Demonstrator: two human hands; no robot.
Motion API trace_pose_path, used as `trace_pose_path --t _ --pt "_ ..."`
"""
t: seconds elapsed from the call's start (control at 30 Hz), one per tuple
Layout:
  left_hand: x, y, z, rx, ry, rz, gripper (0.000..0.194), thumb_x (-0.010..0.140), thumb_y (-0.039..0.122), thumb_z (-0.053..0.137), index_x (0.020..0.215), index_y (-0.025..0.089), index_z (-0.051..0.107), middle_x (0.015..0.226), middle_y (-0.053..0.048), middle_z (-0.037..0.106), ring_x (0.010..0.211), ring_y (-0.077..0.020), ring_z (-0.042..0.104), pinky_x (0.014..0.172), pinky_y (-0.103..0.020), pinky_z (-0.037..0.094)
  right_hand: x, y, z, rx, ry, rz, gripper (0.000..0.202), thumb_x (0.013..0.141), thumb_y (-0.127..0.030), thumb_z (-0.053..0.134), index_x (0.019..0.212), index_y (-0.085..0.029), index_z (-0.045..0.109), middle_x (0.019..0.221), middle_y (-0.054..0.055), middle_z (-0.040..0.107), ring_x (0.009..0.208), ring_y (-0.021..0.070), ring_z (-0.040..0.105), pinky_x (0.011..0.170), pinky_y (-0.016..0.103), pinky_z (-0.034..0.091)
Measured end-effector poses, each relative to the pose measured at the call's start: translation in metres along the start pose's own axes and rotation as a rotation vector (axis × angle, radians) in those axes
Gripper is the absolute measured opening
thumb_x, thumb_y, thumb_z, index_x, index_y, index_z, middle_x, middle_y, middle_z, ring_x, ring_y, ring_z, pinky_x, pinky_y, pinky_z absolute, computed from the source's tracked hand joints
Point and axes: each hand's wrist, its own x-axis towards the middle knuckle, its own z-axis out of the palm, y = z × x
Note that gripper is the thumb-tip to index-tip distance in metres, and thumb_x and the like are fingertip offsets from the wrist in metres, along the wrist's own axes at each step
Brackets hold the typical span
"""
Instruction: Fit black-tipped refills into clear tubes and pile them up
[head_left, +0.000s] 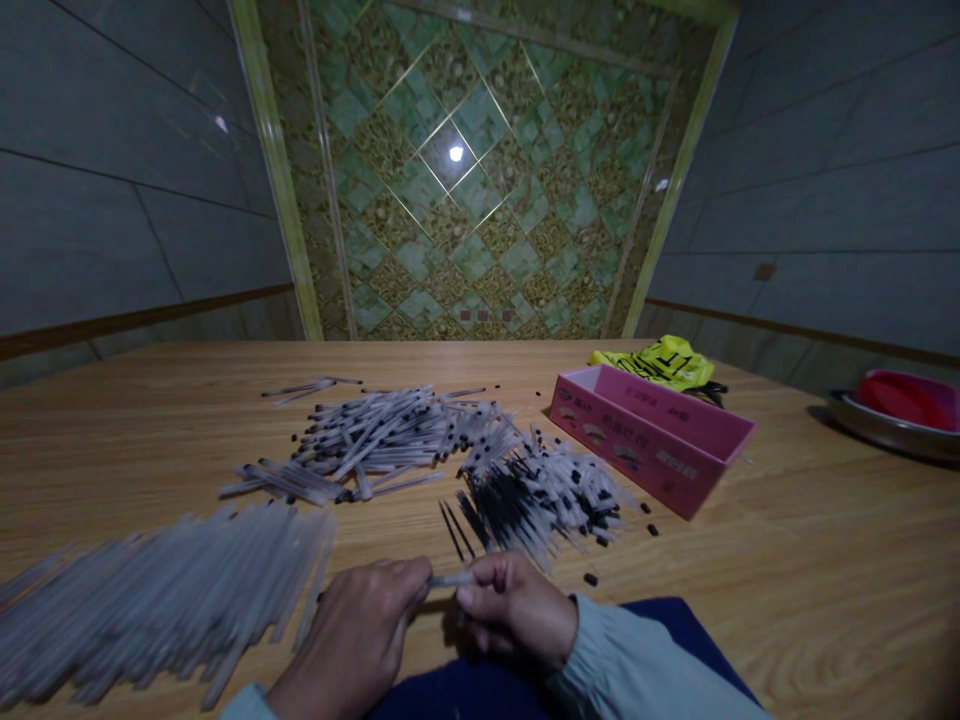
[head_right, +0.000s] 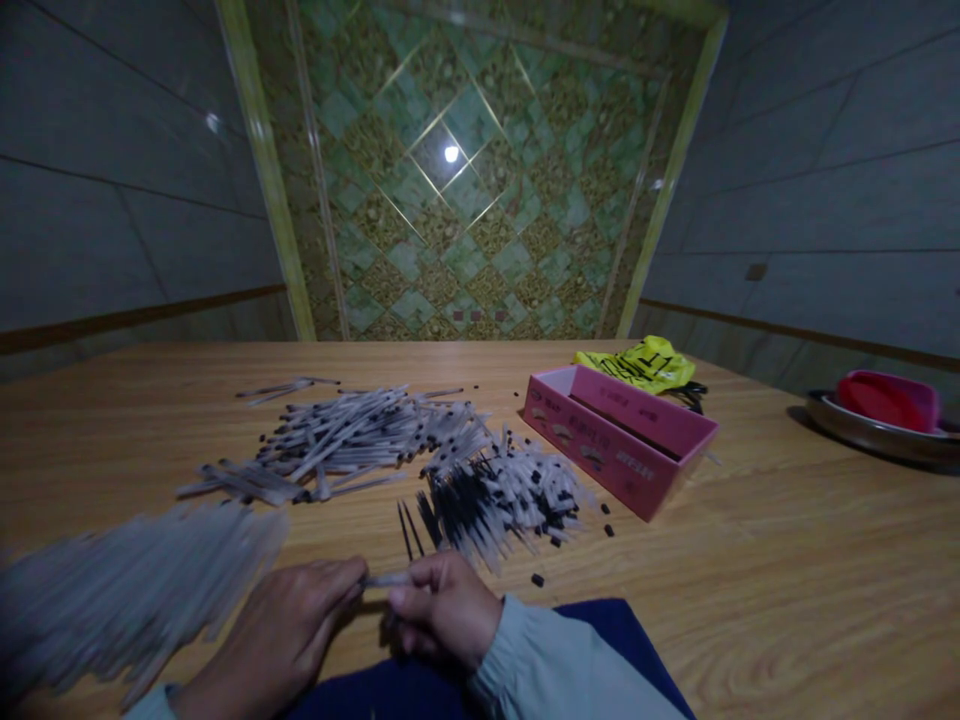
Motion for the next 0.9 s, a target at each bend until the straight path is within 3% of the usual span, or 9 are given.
trace_pose_path --t 0.1,0.27,0.5,0.6,0.77,0.83,0.9 --pt "-0.001 -0.002 -0.002 0.030 -0.003 -0.011 0.019 0.086 0.014 0.032 0.077 0.024 0.046 0.071 -0.001 0.061 0.067 -0.0201 0.056 0.057 -0.031 0.026 0.000 -0.001 -0.003 0.090 0.080 -0.025 0.048 0.063 -0.058 0.066 0.055 -0.012 0.054 0.037 -0.004 0.050 0.025 0.0022 0.030 0.027 0.016 0.015" --pt "-0.002 -0.003 -0.002 0.038 0.031 0.021 0.017 0.081 0.010 0.037 0.081 0.023 0.048 0.076 -0.002 0.062 0.074 -0.0207 0.056 0.061 -0.031 0.029 0.000 -0.001 -0.009 0.024 0.028 0.096 0.061 0.074 -0.068 0.047 0.056 -0.011 0.056 0.035 -0.003 0.049 0.021 0.0035 0.031 0.023 0.017 0.015" --pt "0.000 0.004 -0.001 0.012 -0.006 0.042 0.019 0.080 0.009 0.039 0.081 0.023 0.052 0.076 -0.002 0.063 0.073 -0.0205 0.056 0.061 -0.031 0.030 0.002 0.004 -0.005 0.092 0.004 0.008 0.048 0.070 -0.056 0.061 0.057 -0.010 0.058 0.041 -0.002 0.052 0.026 0.0019 0.026 0.028 0.017 0.015" --pt "0.000 0.005 -0.001 -0.054 -0.025 -0.005 0.017 0.084 0.016 0.037 0.079 0.023 0.052 0.073 -0.001 0.062 0.070 -0.0193 0.056 0.059 -0.030 0.029 -0.003 0.000 -0.006 -0.171 0.066 -0.185 0.048 0.079 -0.052 0.053 0.058 -0.009 0.061 0.044 0.000 0.052 0.031 0.0041 0.032 0.033 0.018 0.021" --pt "-0.003 0.004 -0.007 -0.274 -0.042 -0.023 0.027 0.089 0.027 0.031 0.076 0.023 0.054 0.071 0.001 0.062 0.067 -0.0154 0.054 0.058 -0.027 0.031 -0.014 -0.016 -0.014 -1.029 0.141 -0.869 0.028 0.089 -0.032 0.045 0.089 -0.012 0.065 0.065 0.007 0.062 0.057 0.0125 0.053 0.053 0.023 0.037" --pt "-0.004 0.003 -0.009 -0.273 -0.016 -0.015 0.025 0.089 0.025 0.032 0.077 0.023 0.054 0.071 0.000 0.062 0.068 -0.0157 0.054 0.059 -0.027 0.031 -0.014 -0.018 -0.013 -1.028 0.155 -0.879 0.027 0.088 -0.032 0.047 0.096 -0.013 0.064 0.071 0.009 0.064 0.063 0.0141 0.057 0.058 0.025 0.040" --pt "-0.004 0.002 -0.009 -0.186 0.030 -0.006 0.020 0.086 0.019 0.036 0.078 0.023 0.053 0.071 -0.001 0.061 0.068 -0.0172 0.054 0.059 -0.029 0.030 -0.011 -0.016 -0.009 -0.761 0.163 -0.671 0.035 0.086 -0.043 0.048 0.092 -0.013 0.065 0.072 0.009 0.064 0.064 0.0147 0.059 0.056 0.024 0.041"
